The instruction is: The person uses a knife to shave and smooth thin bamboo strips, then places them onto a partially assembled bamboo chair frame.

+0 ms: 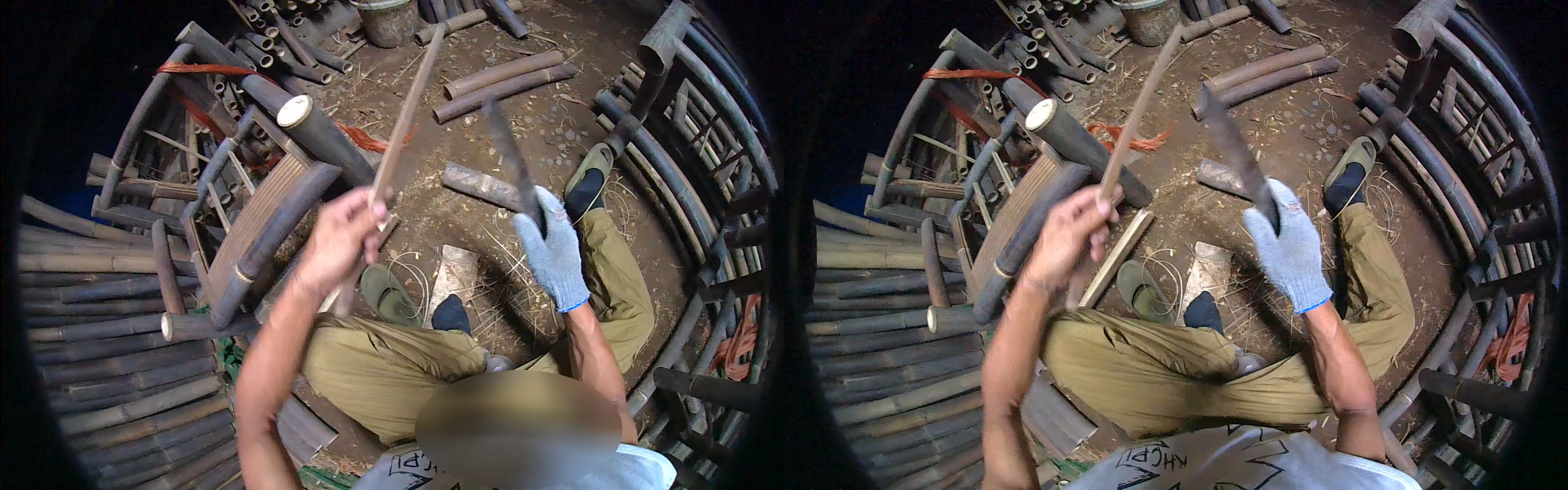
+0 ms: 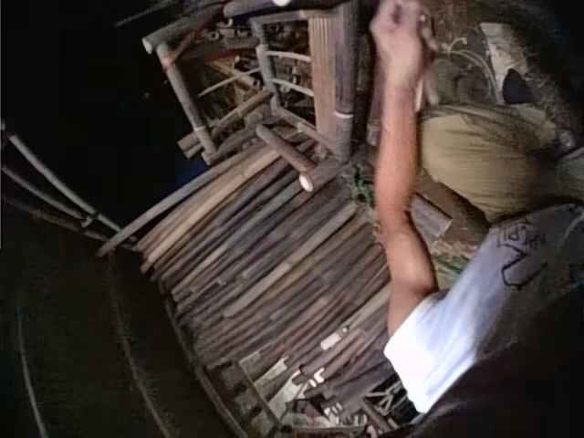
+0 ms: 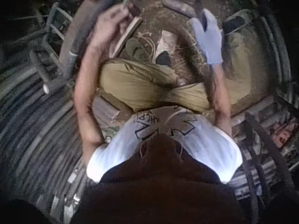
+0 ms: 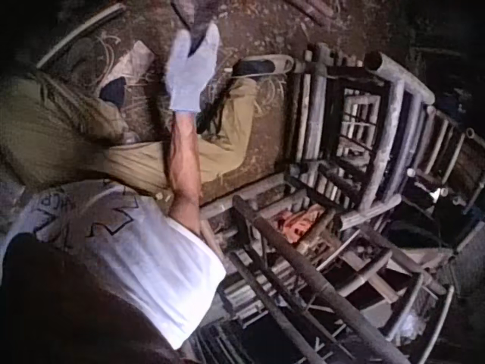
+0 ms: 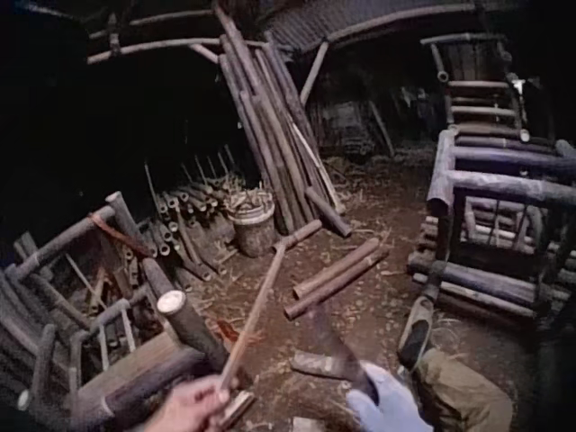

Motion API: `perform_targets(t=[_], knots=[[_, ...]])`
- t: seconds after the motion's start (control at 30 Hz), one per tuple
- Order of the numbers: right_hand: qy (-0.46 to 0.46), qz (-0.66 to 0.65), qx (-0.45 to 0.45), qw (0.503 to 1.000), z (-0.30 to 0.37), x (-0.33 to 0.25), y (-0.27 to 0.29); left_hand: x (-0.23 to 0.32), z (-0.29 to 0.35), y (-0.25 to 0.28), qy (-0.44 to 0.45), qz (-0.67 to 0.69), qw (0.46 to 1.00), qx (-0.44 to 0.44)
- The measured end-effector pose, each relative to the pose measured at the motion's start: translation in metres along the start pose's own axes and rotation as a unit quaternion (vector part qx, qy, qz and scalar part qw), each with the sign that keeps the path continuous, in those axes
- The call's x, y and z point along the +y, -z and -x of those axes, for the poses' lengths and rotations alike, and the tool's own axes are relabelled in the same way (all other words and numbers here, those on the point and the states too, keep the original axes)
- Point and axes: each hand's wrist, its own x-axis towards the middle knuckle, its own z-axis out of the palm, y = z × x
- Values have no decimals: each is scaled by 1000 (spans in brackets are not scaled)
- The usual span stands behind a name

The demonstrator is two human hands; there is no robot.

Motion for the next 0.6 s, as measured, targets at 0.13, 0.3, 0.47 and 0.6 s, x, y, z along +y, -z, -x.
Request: perform_targets(t=[0.13,0.3,0.47,0.6], knots=[[113,37,-16,993,14,-15,-12,-36,63,-57,41,22,998,38],[82,87,-180,976,57,-29,-22,-87,92,-98,37,-26,990,136],[113,111,-234,959,82,-18,-33,-111,99,-109,-22,-80,983,161],[66,135,-195,969,78,-13,-45,-110,108,-115,-33,-110,981,155]])
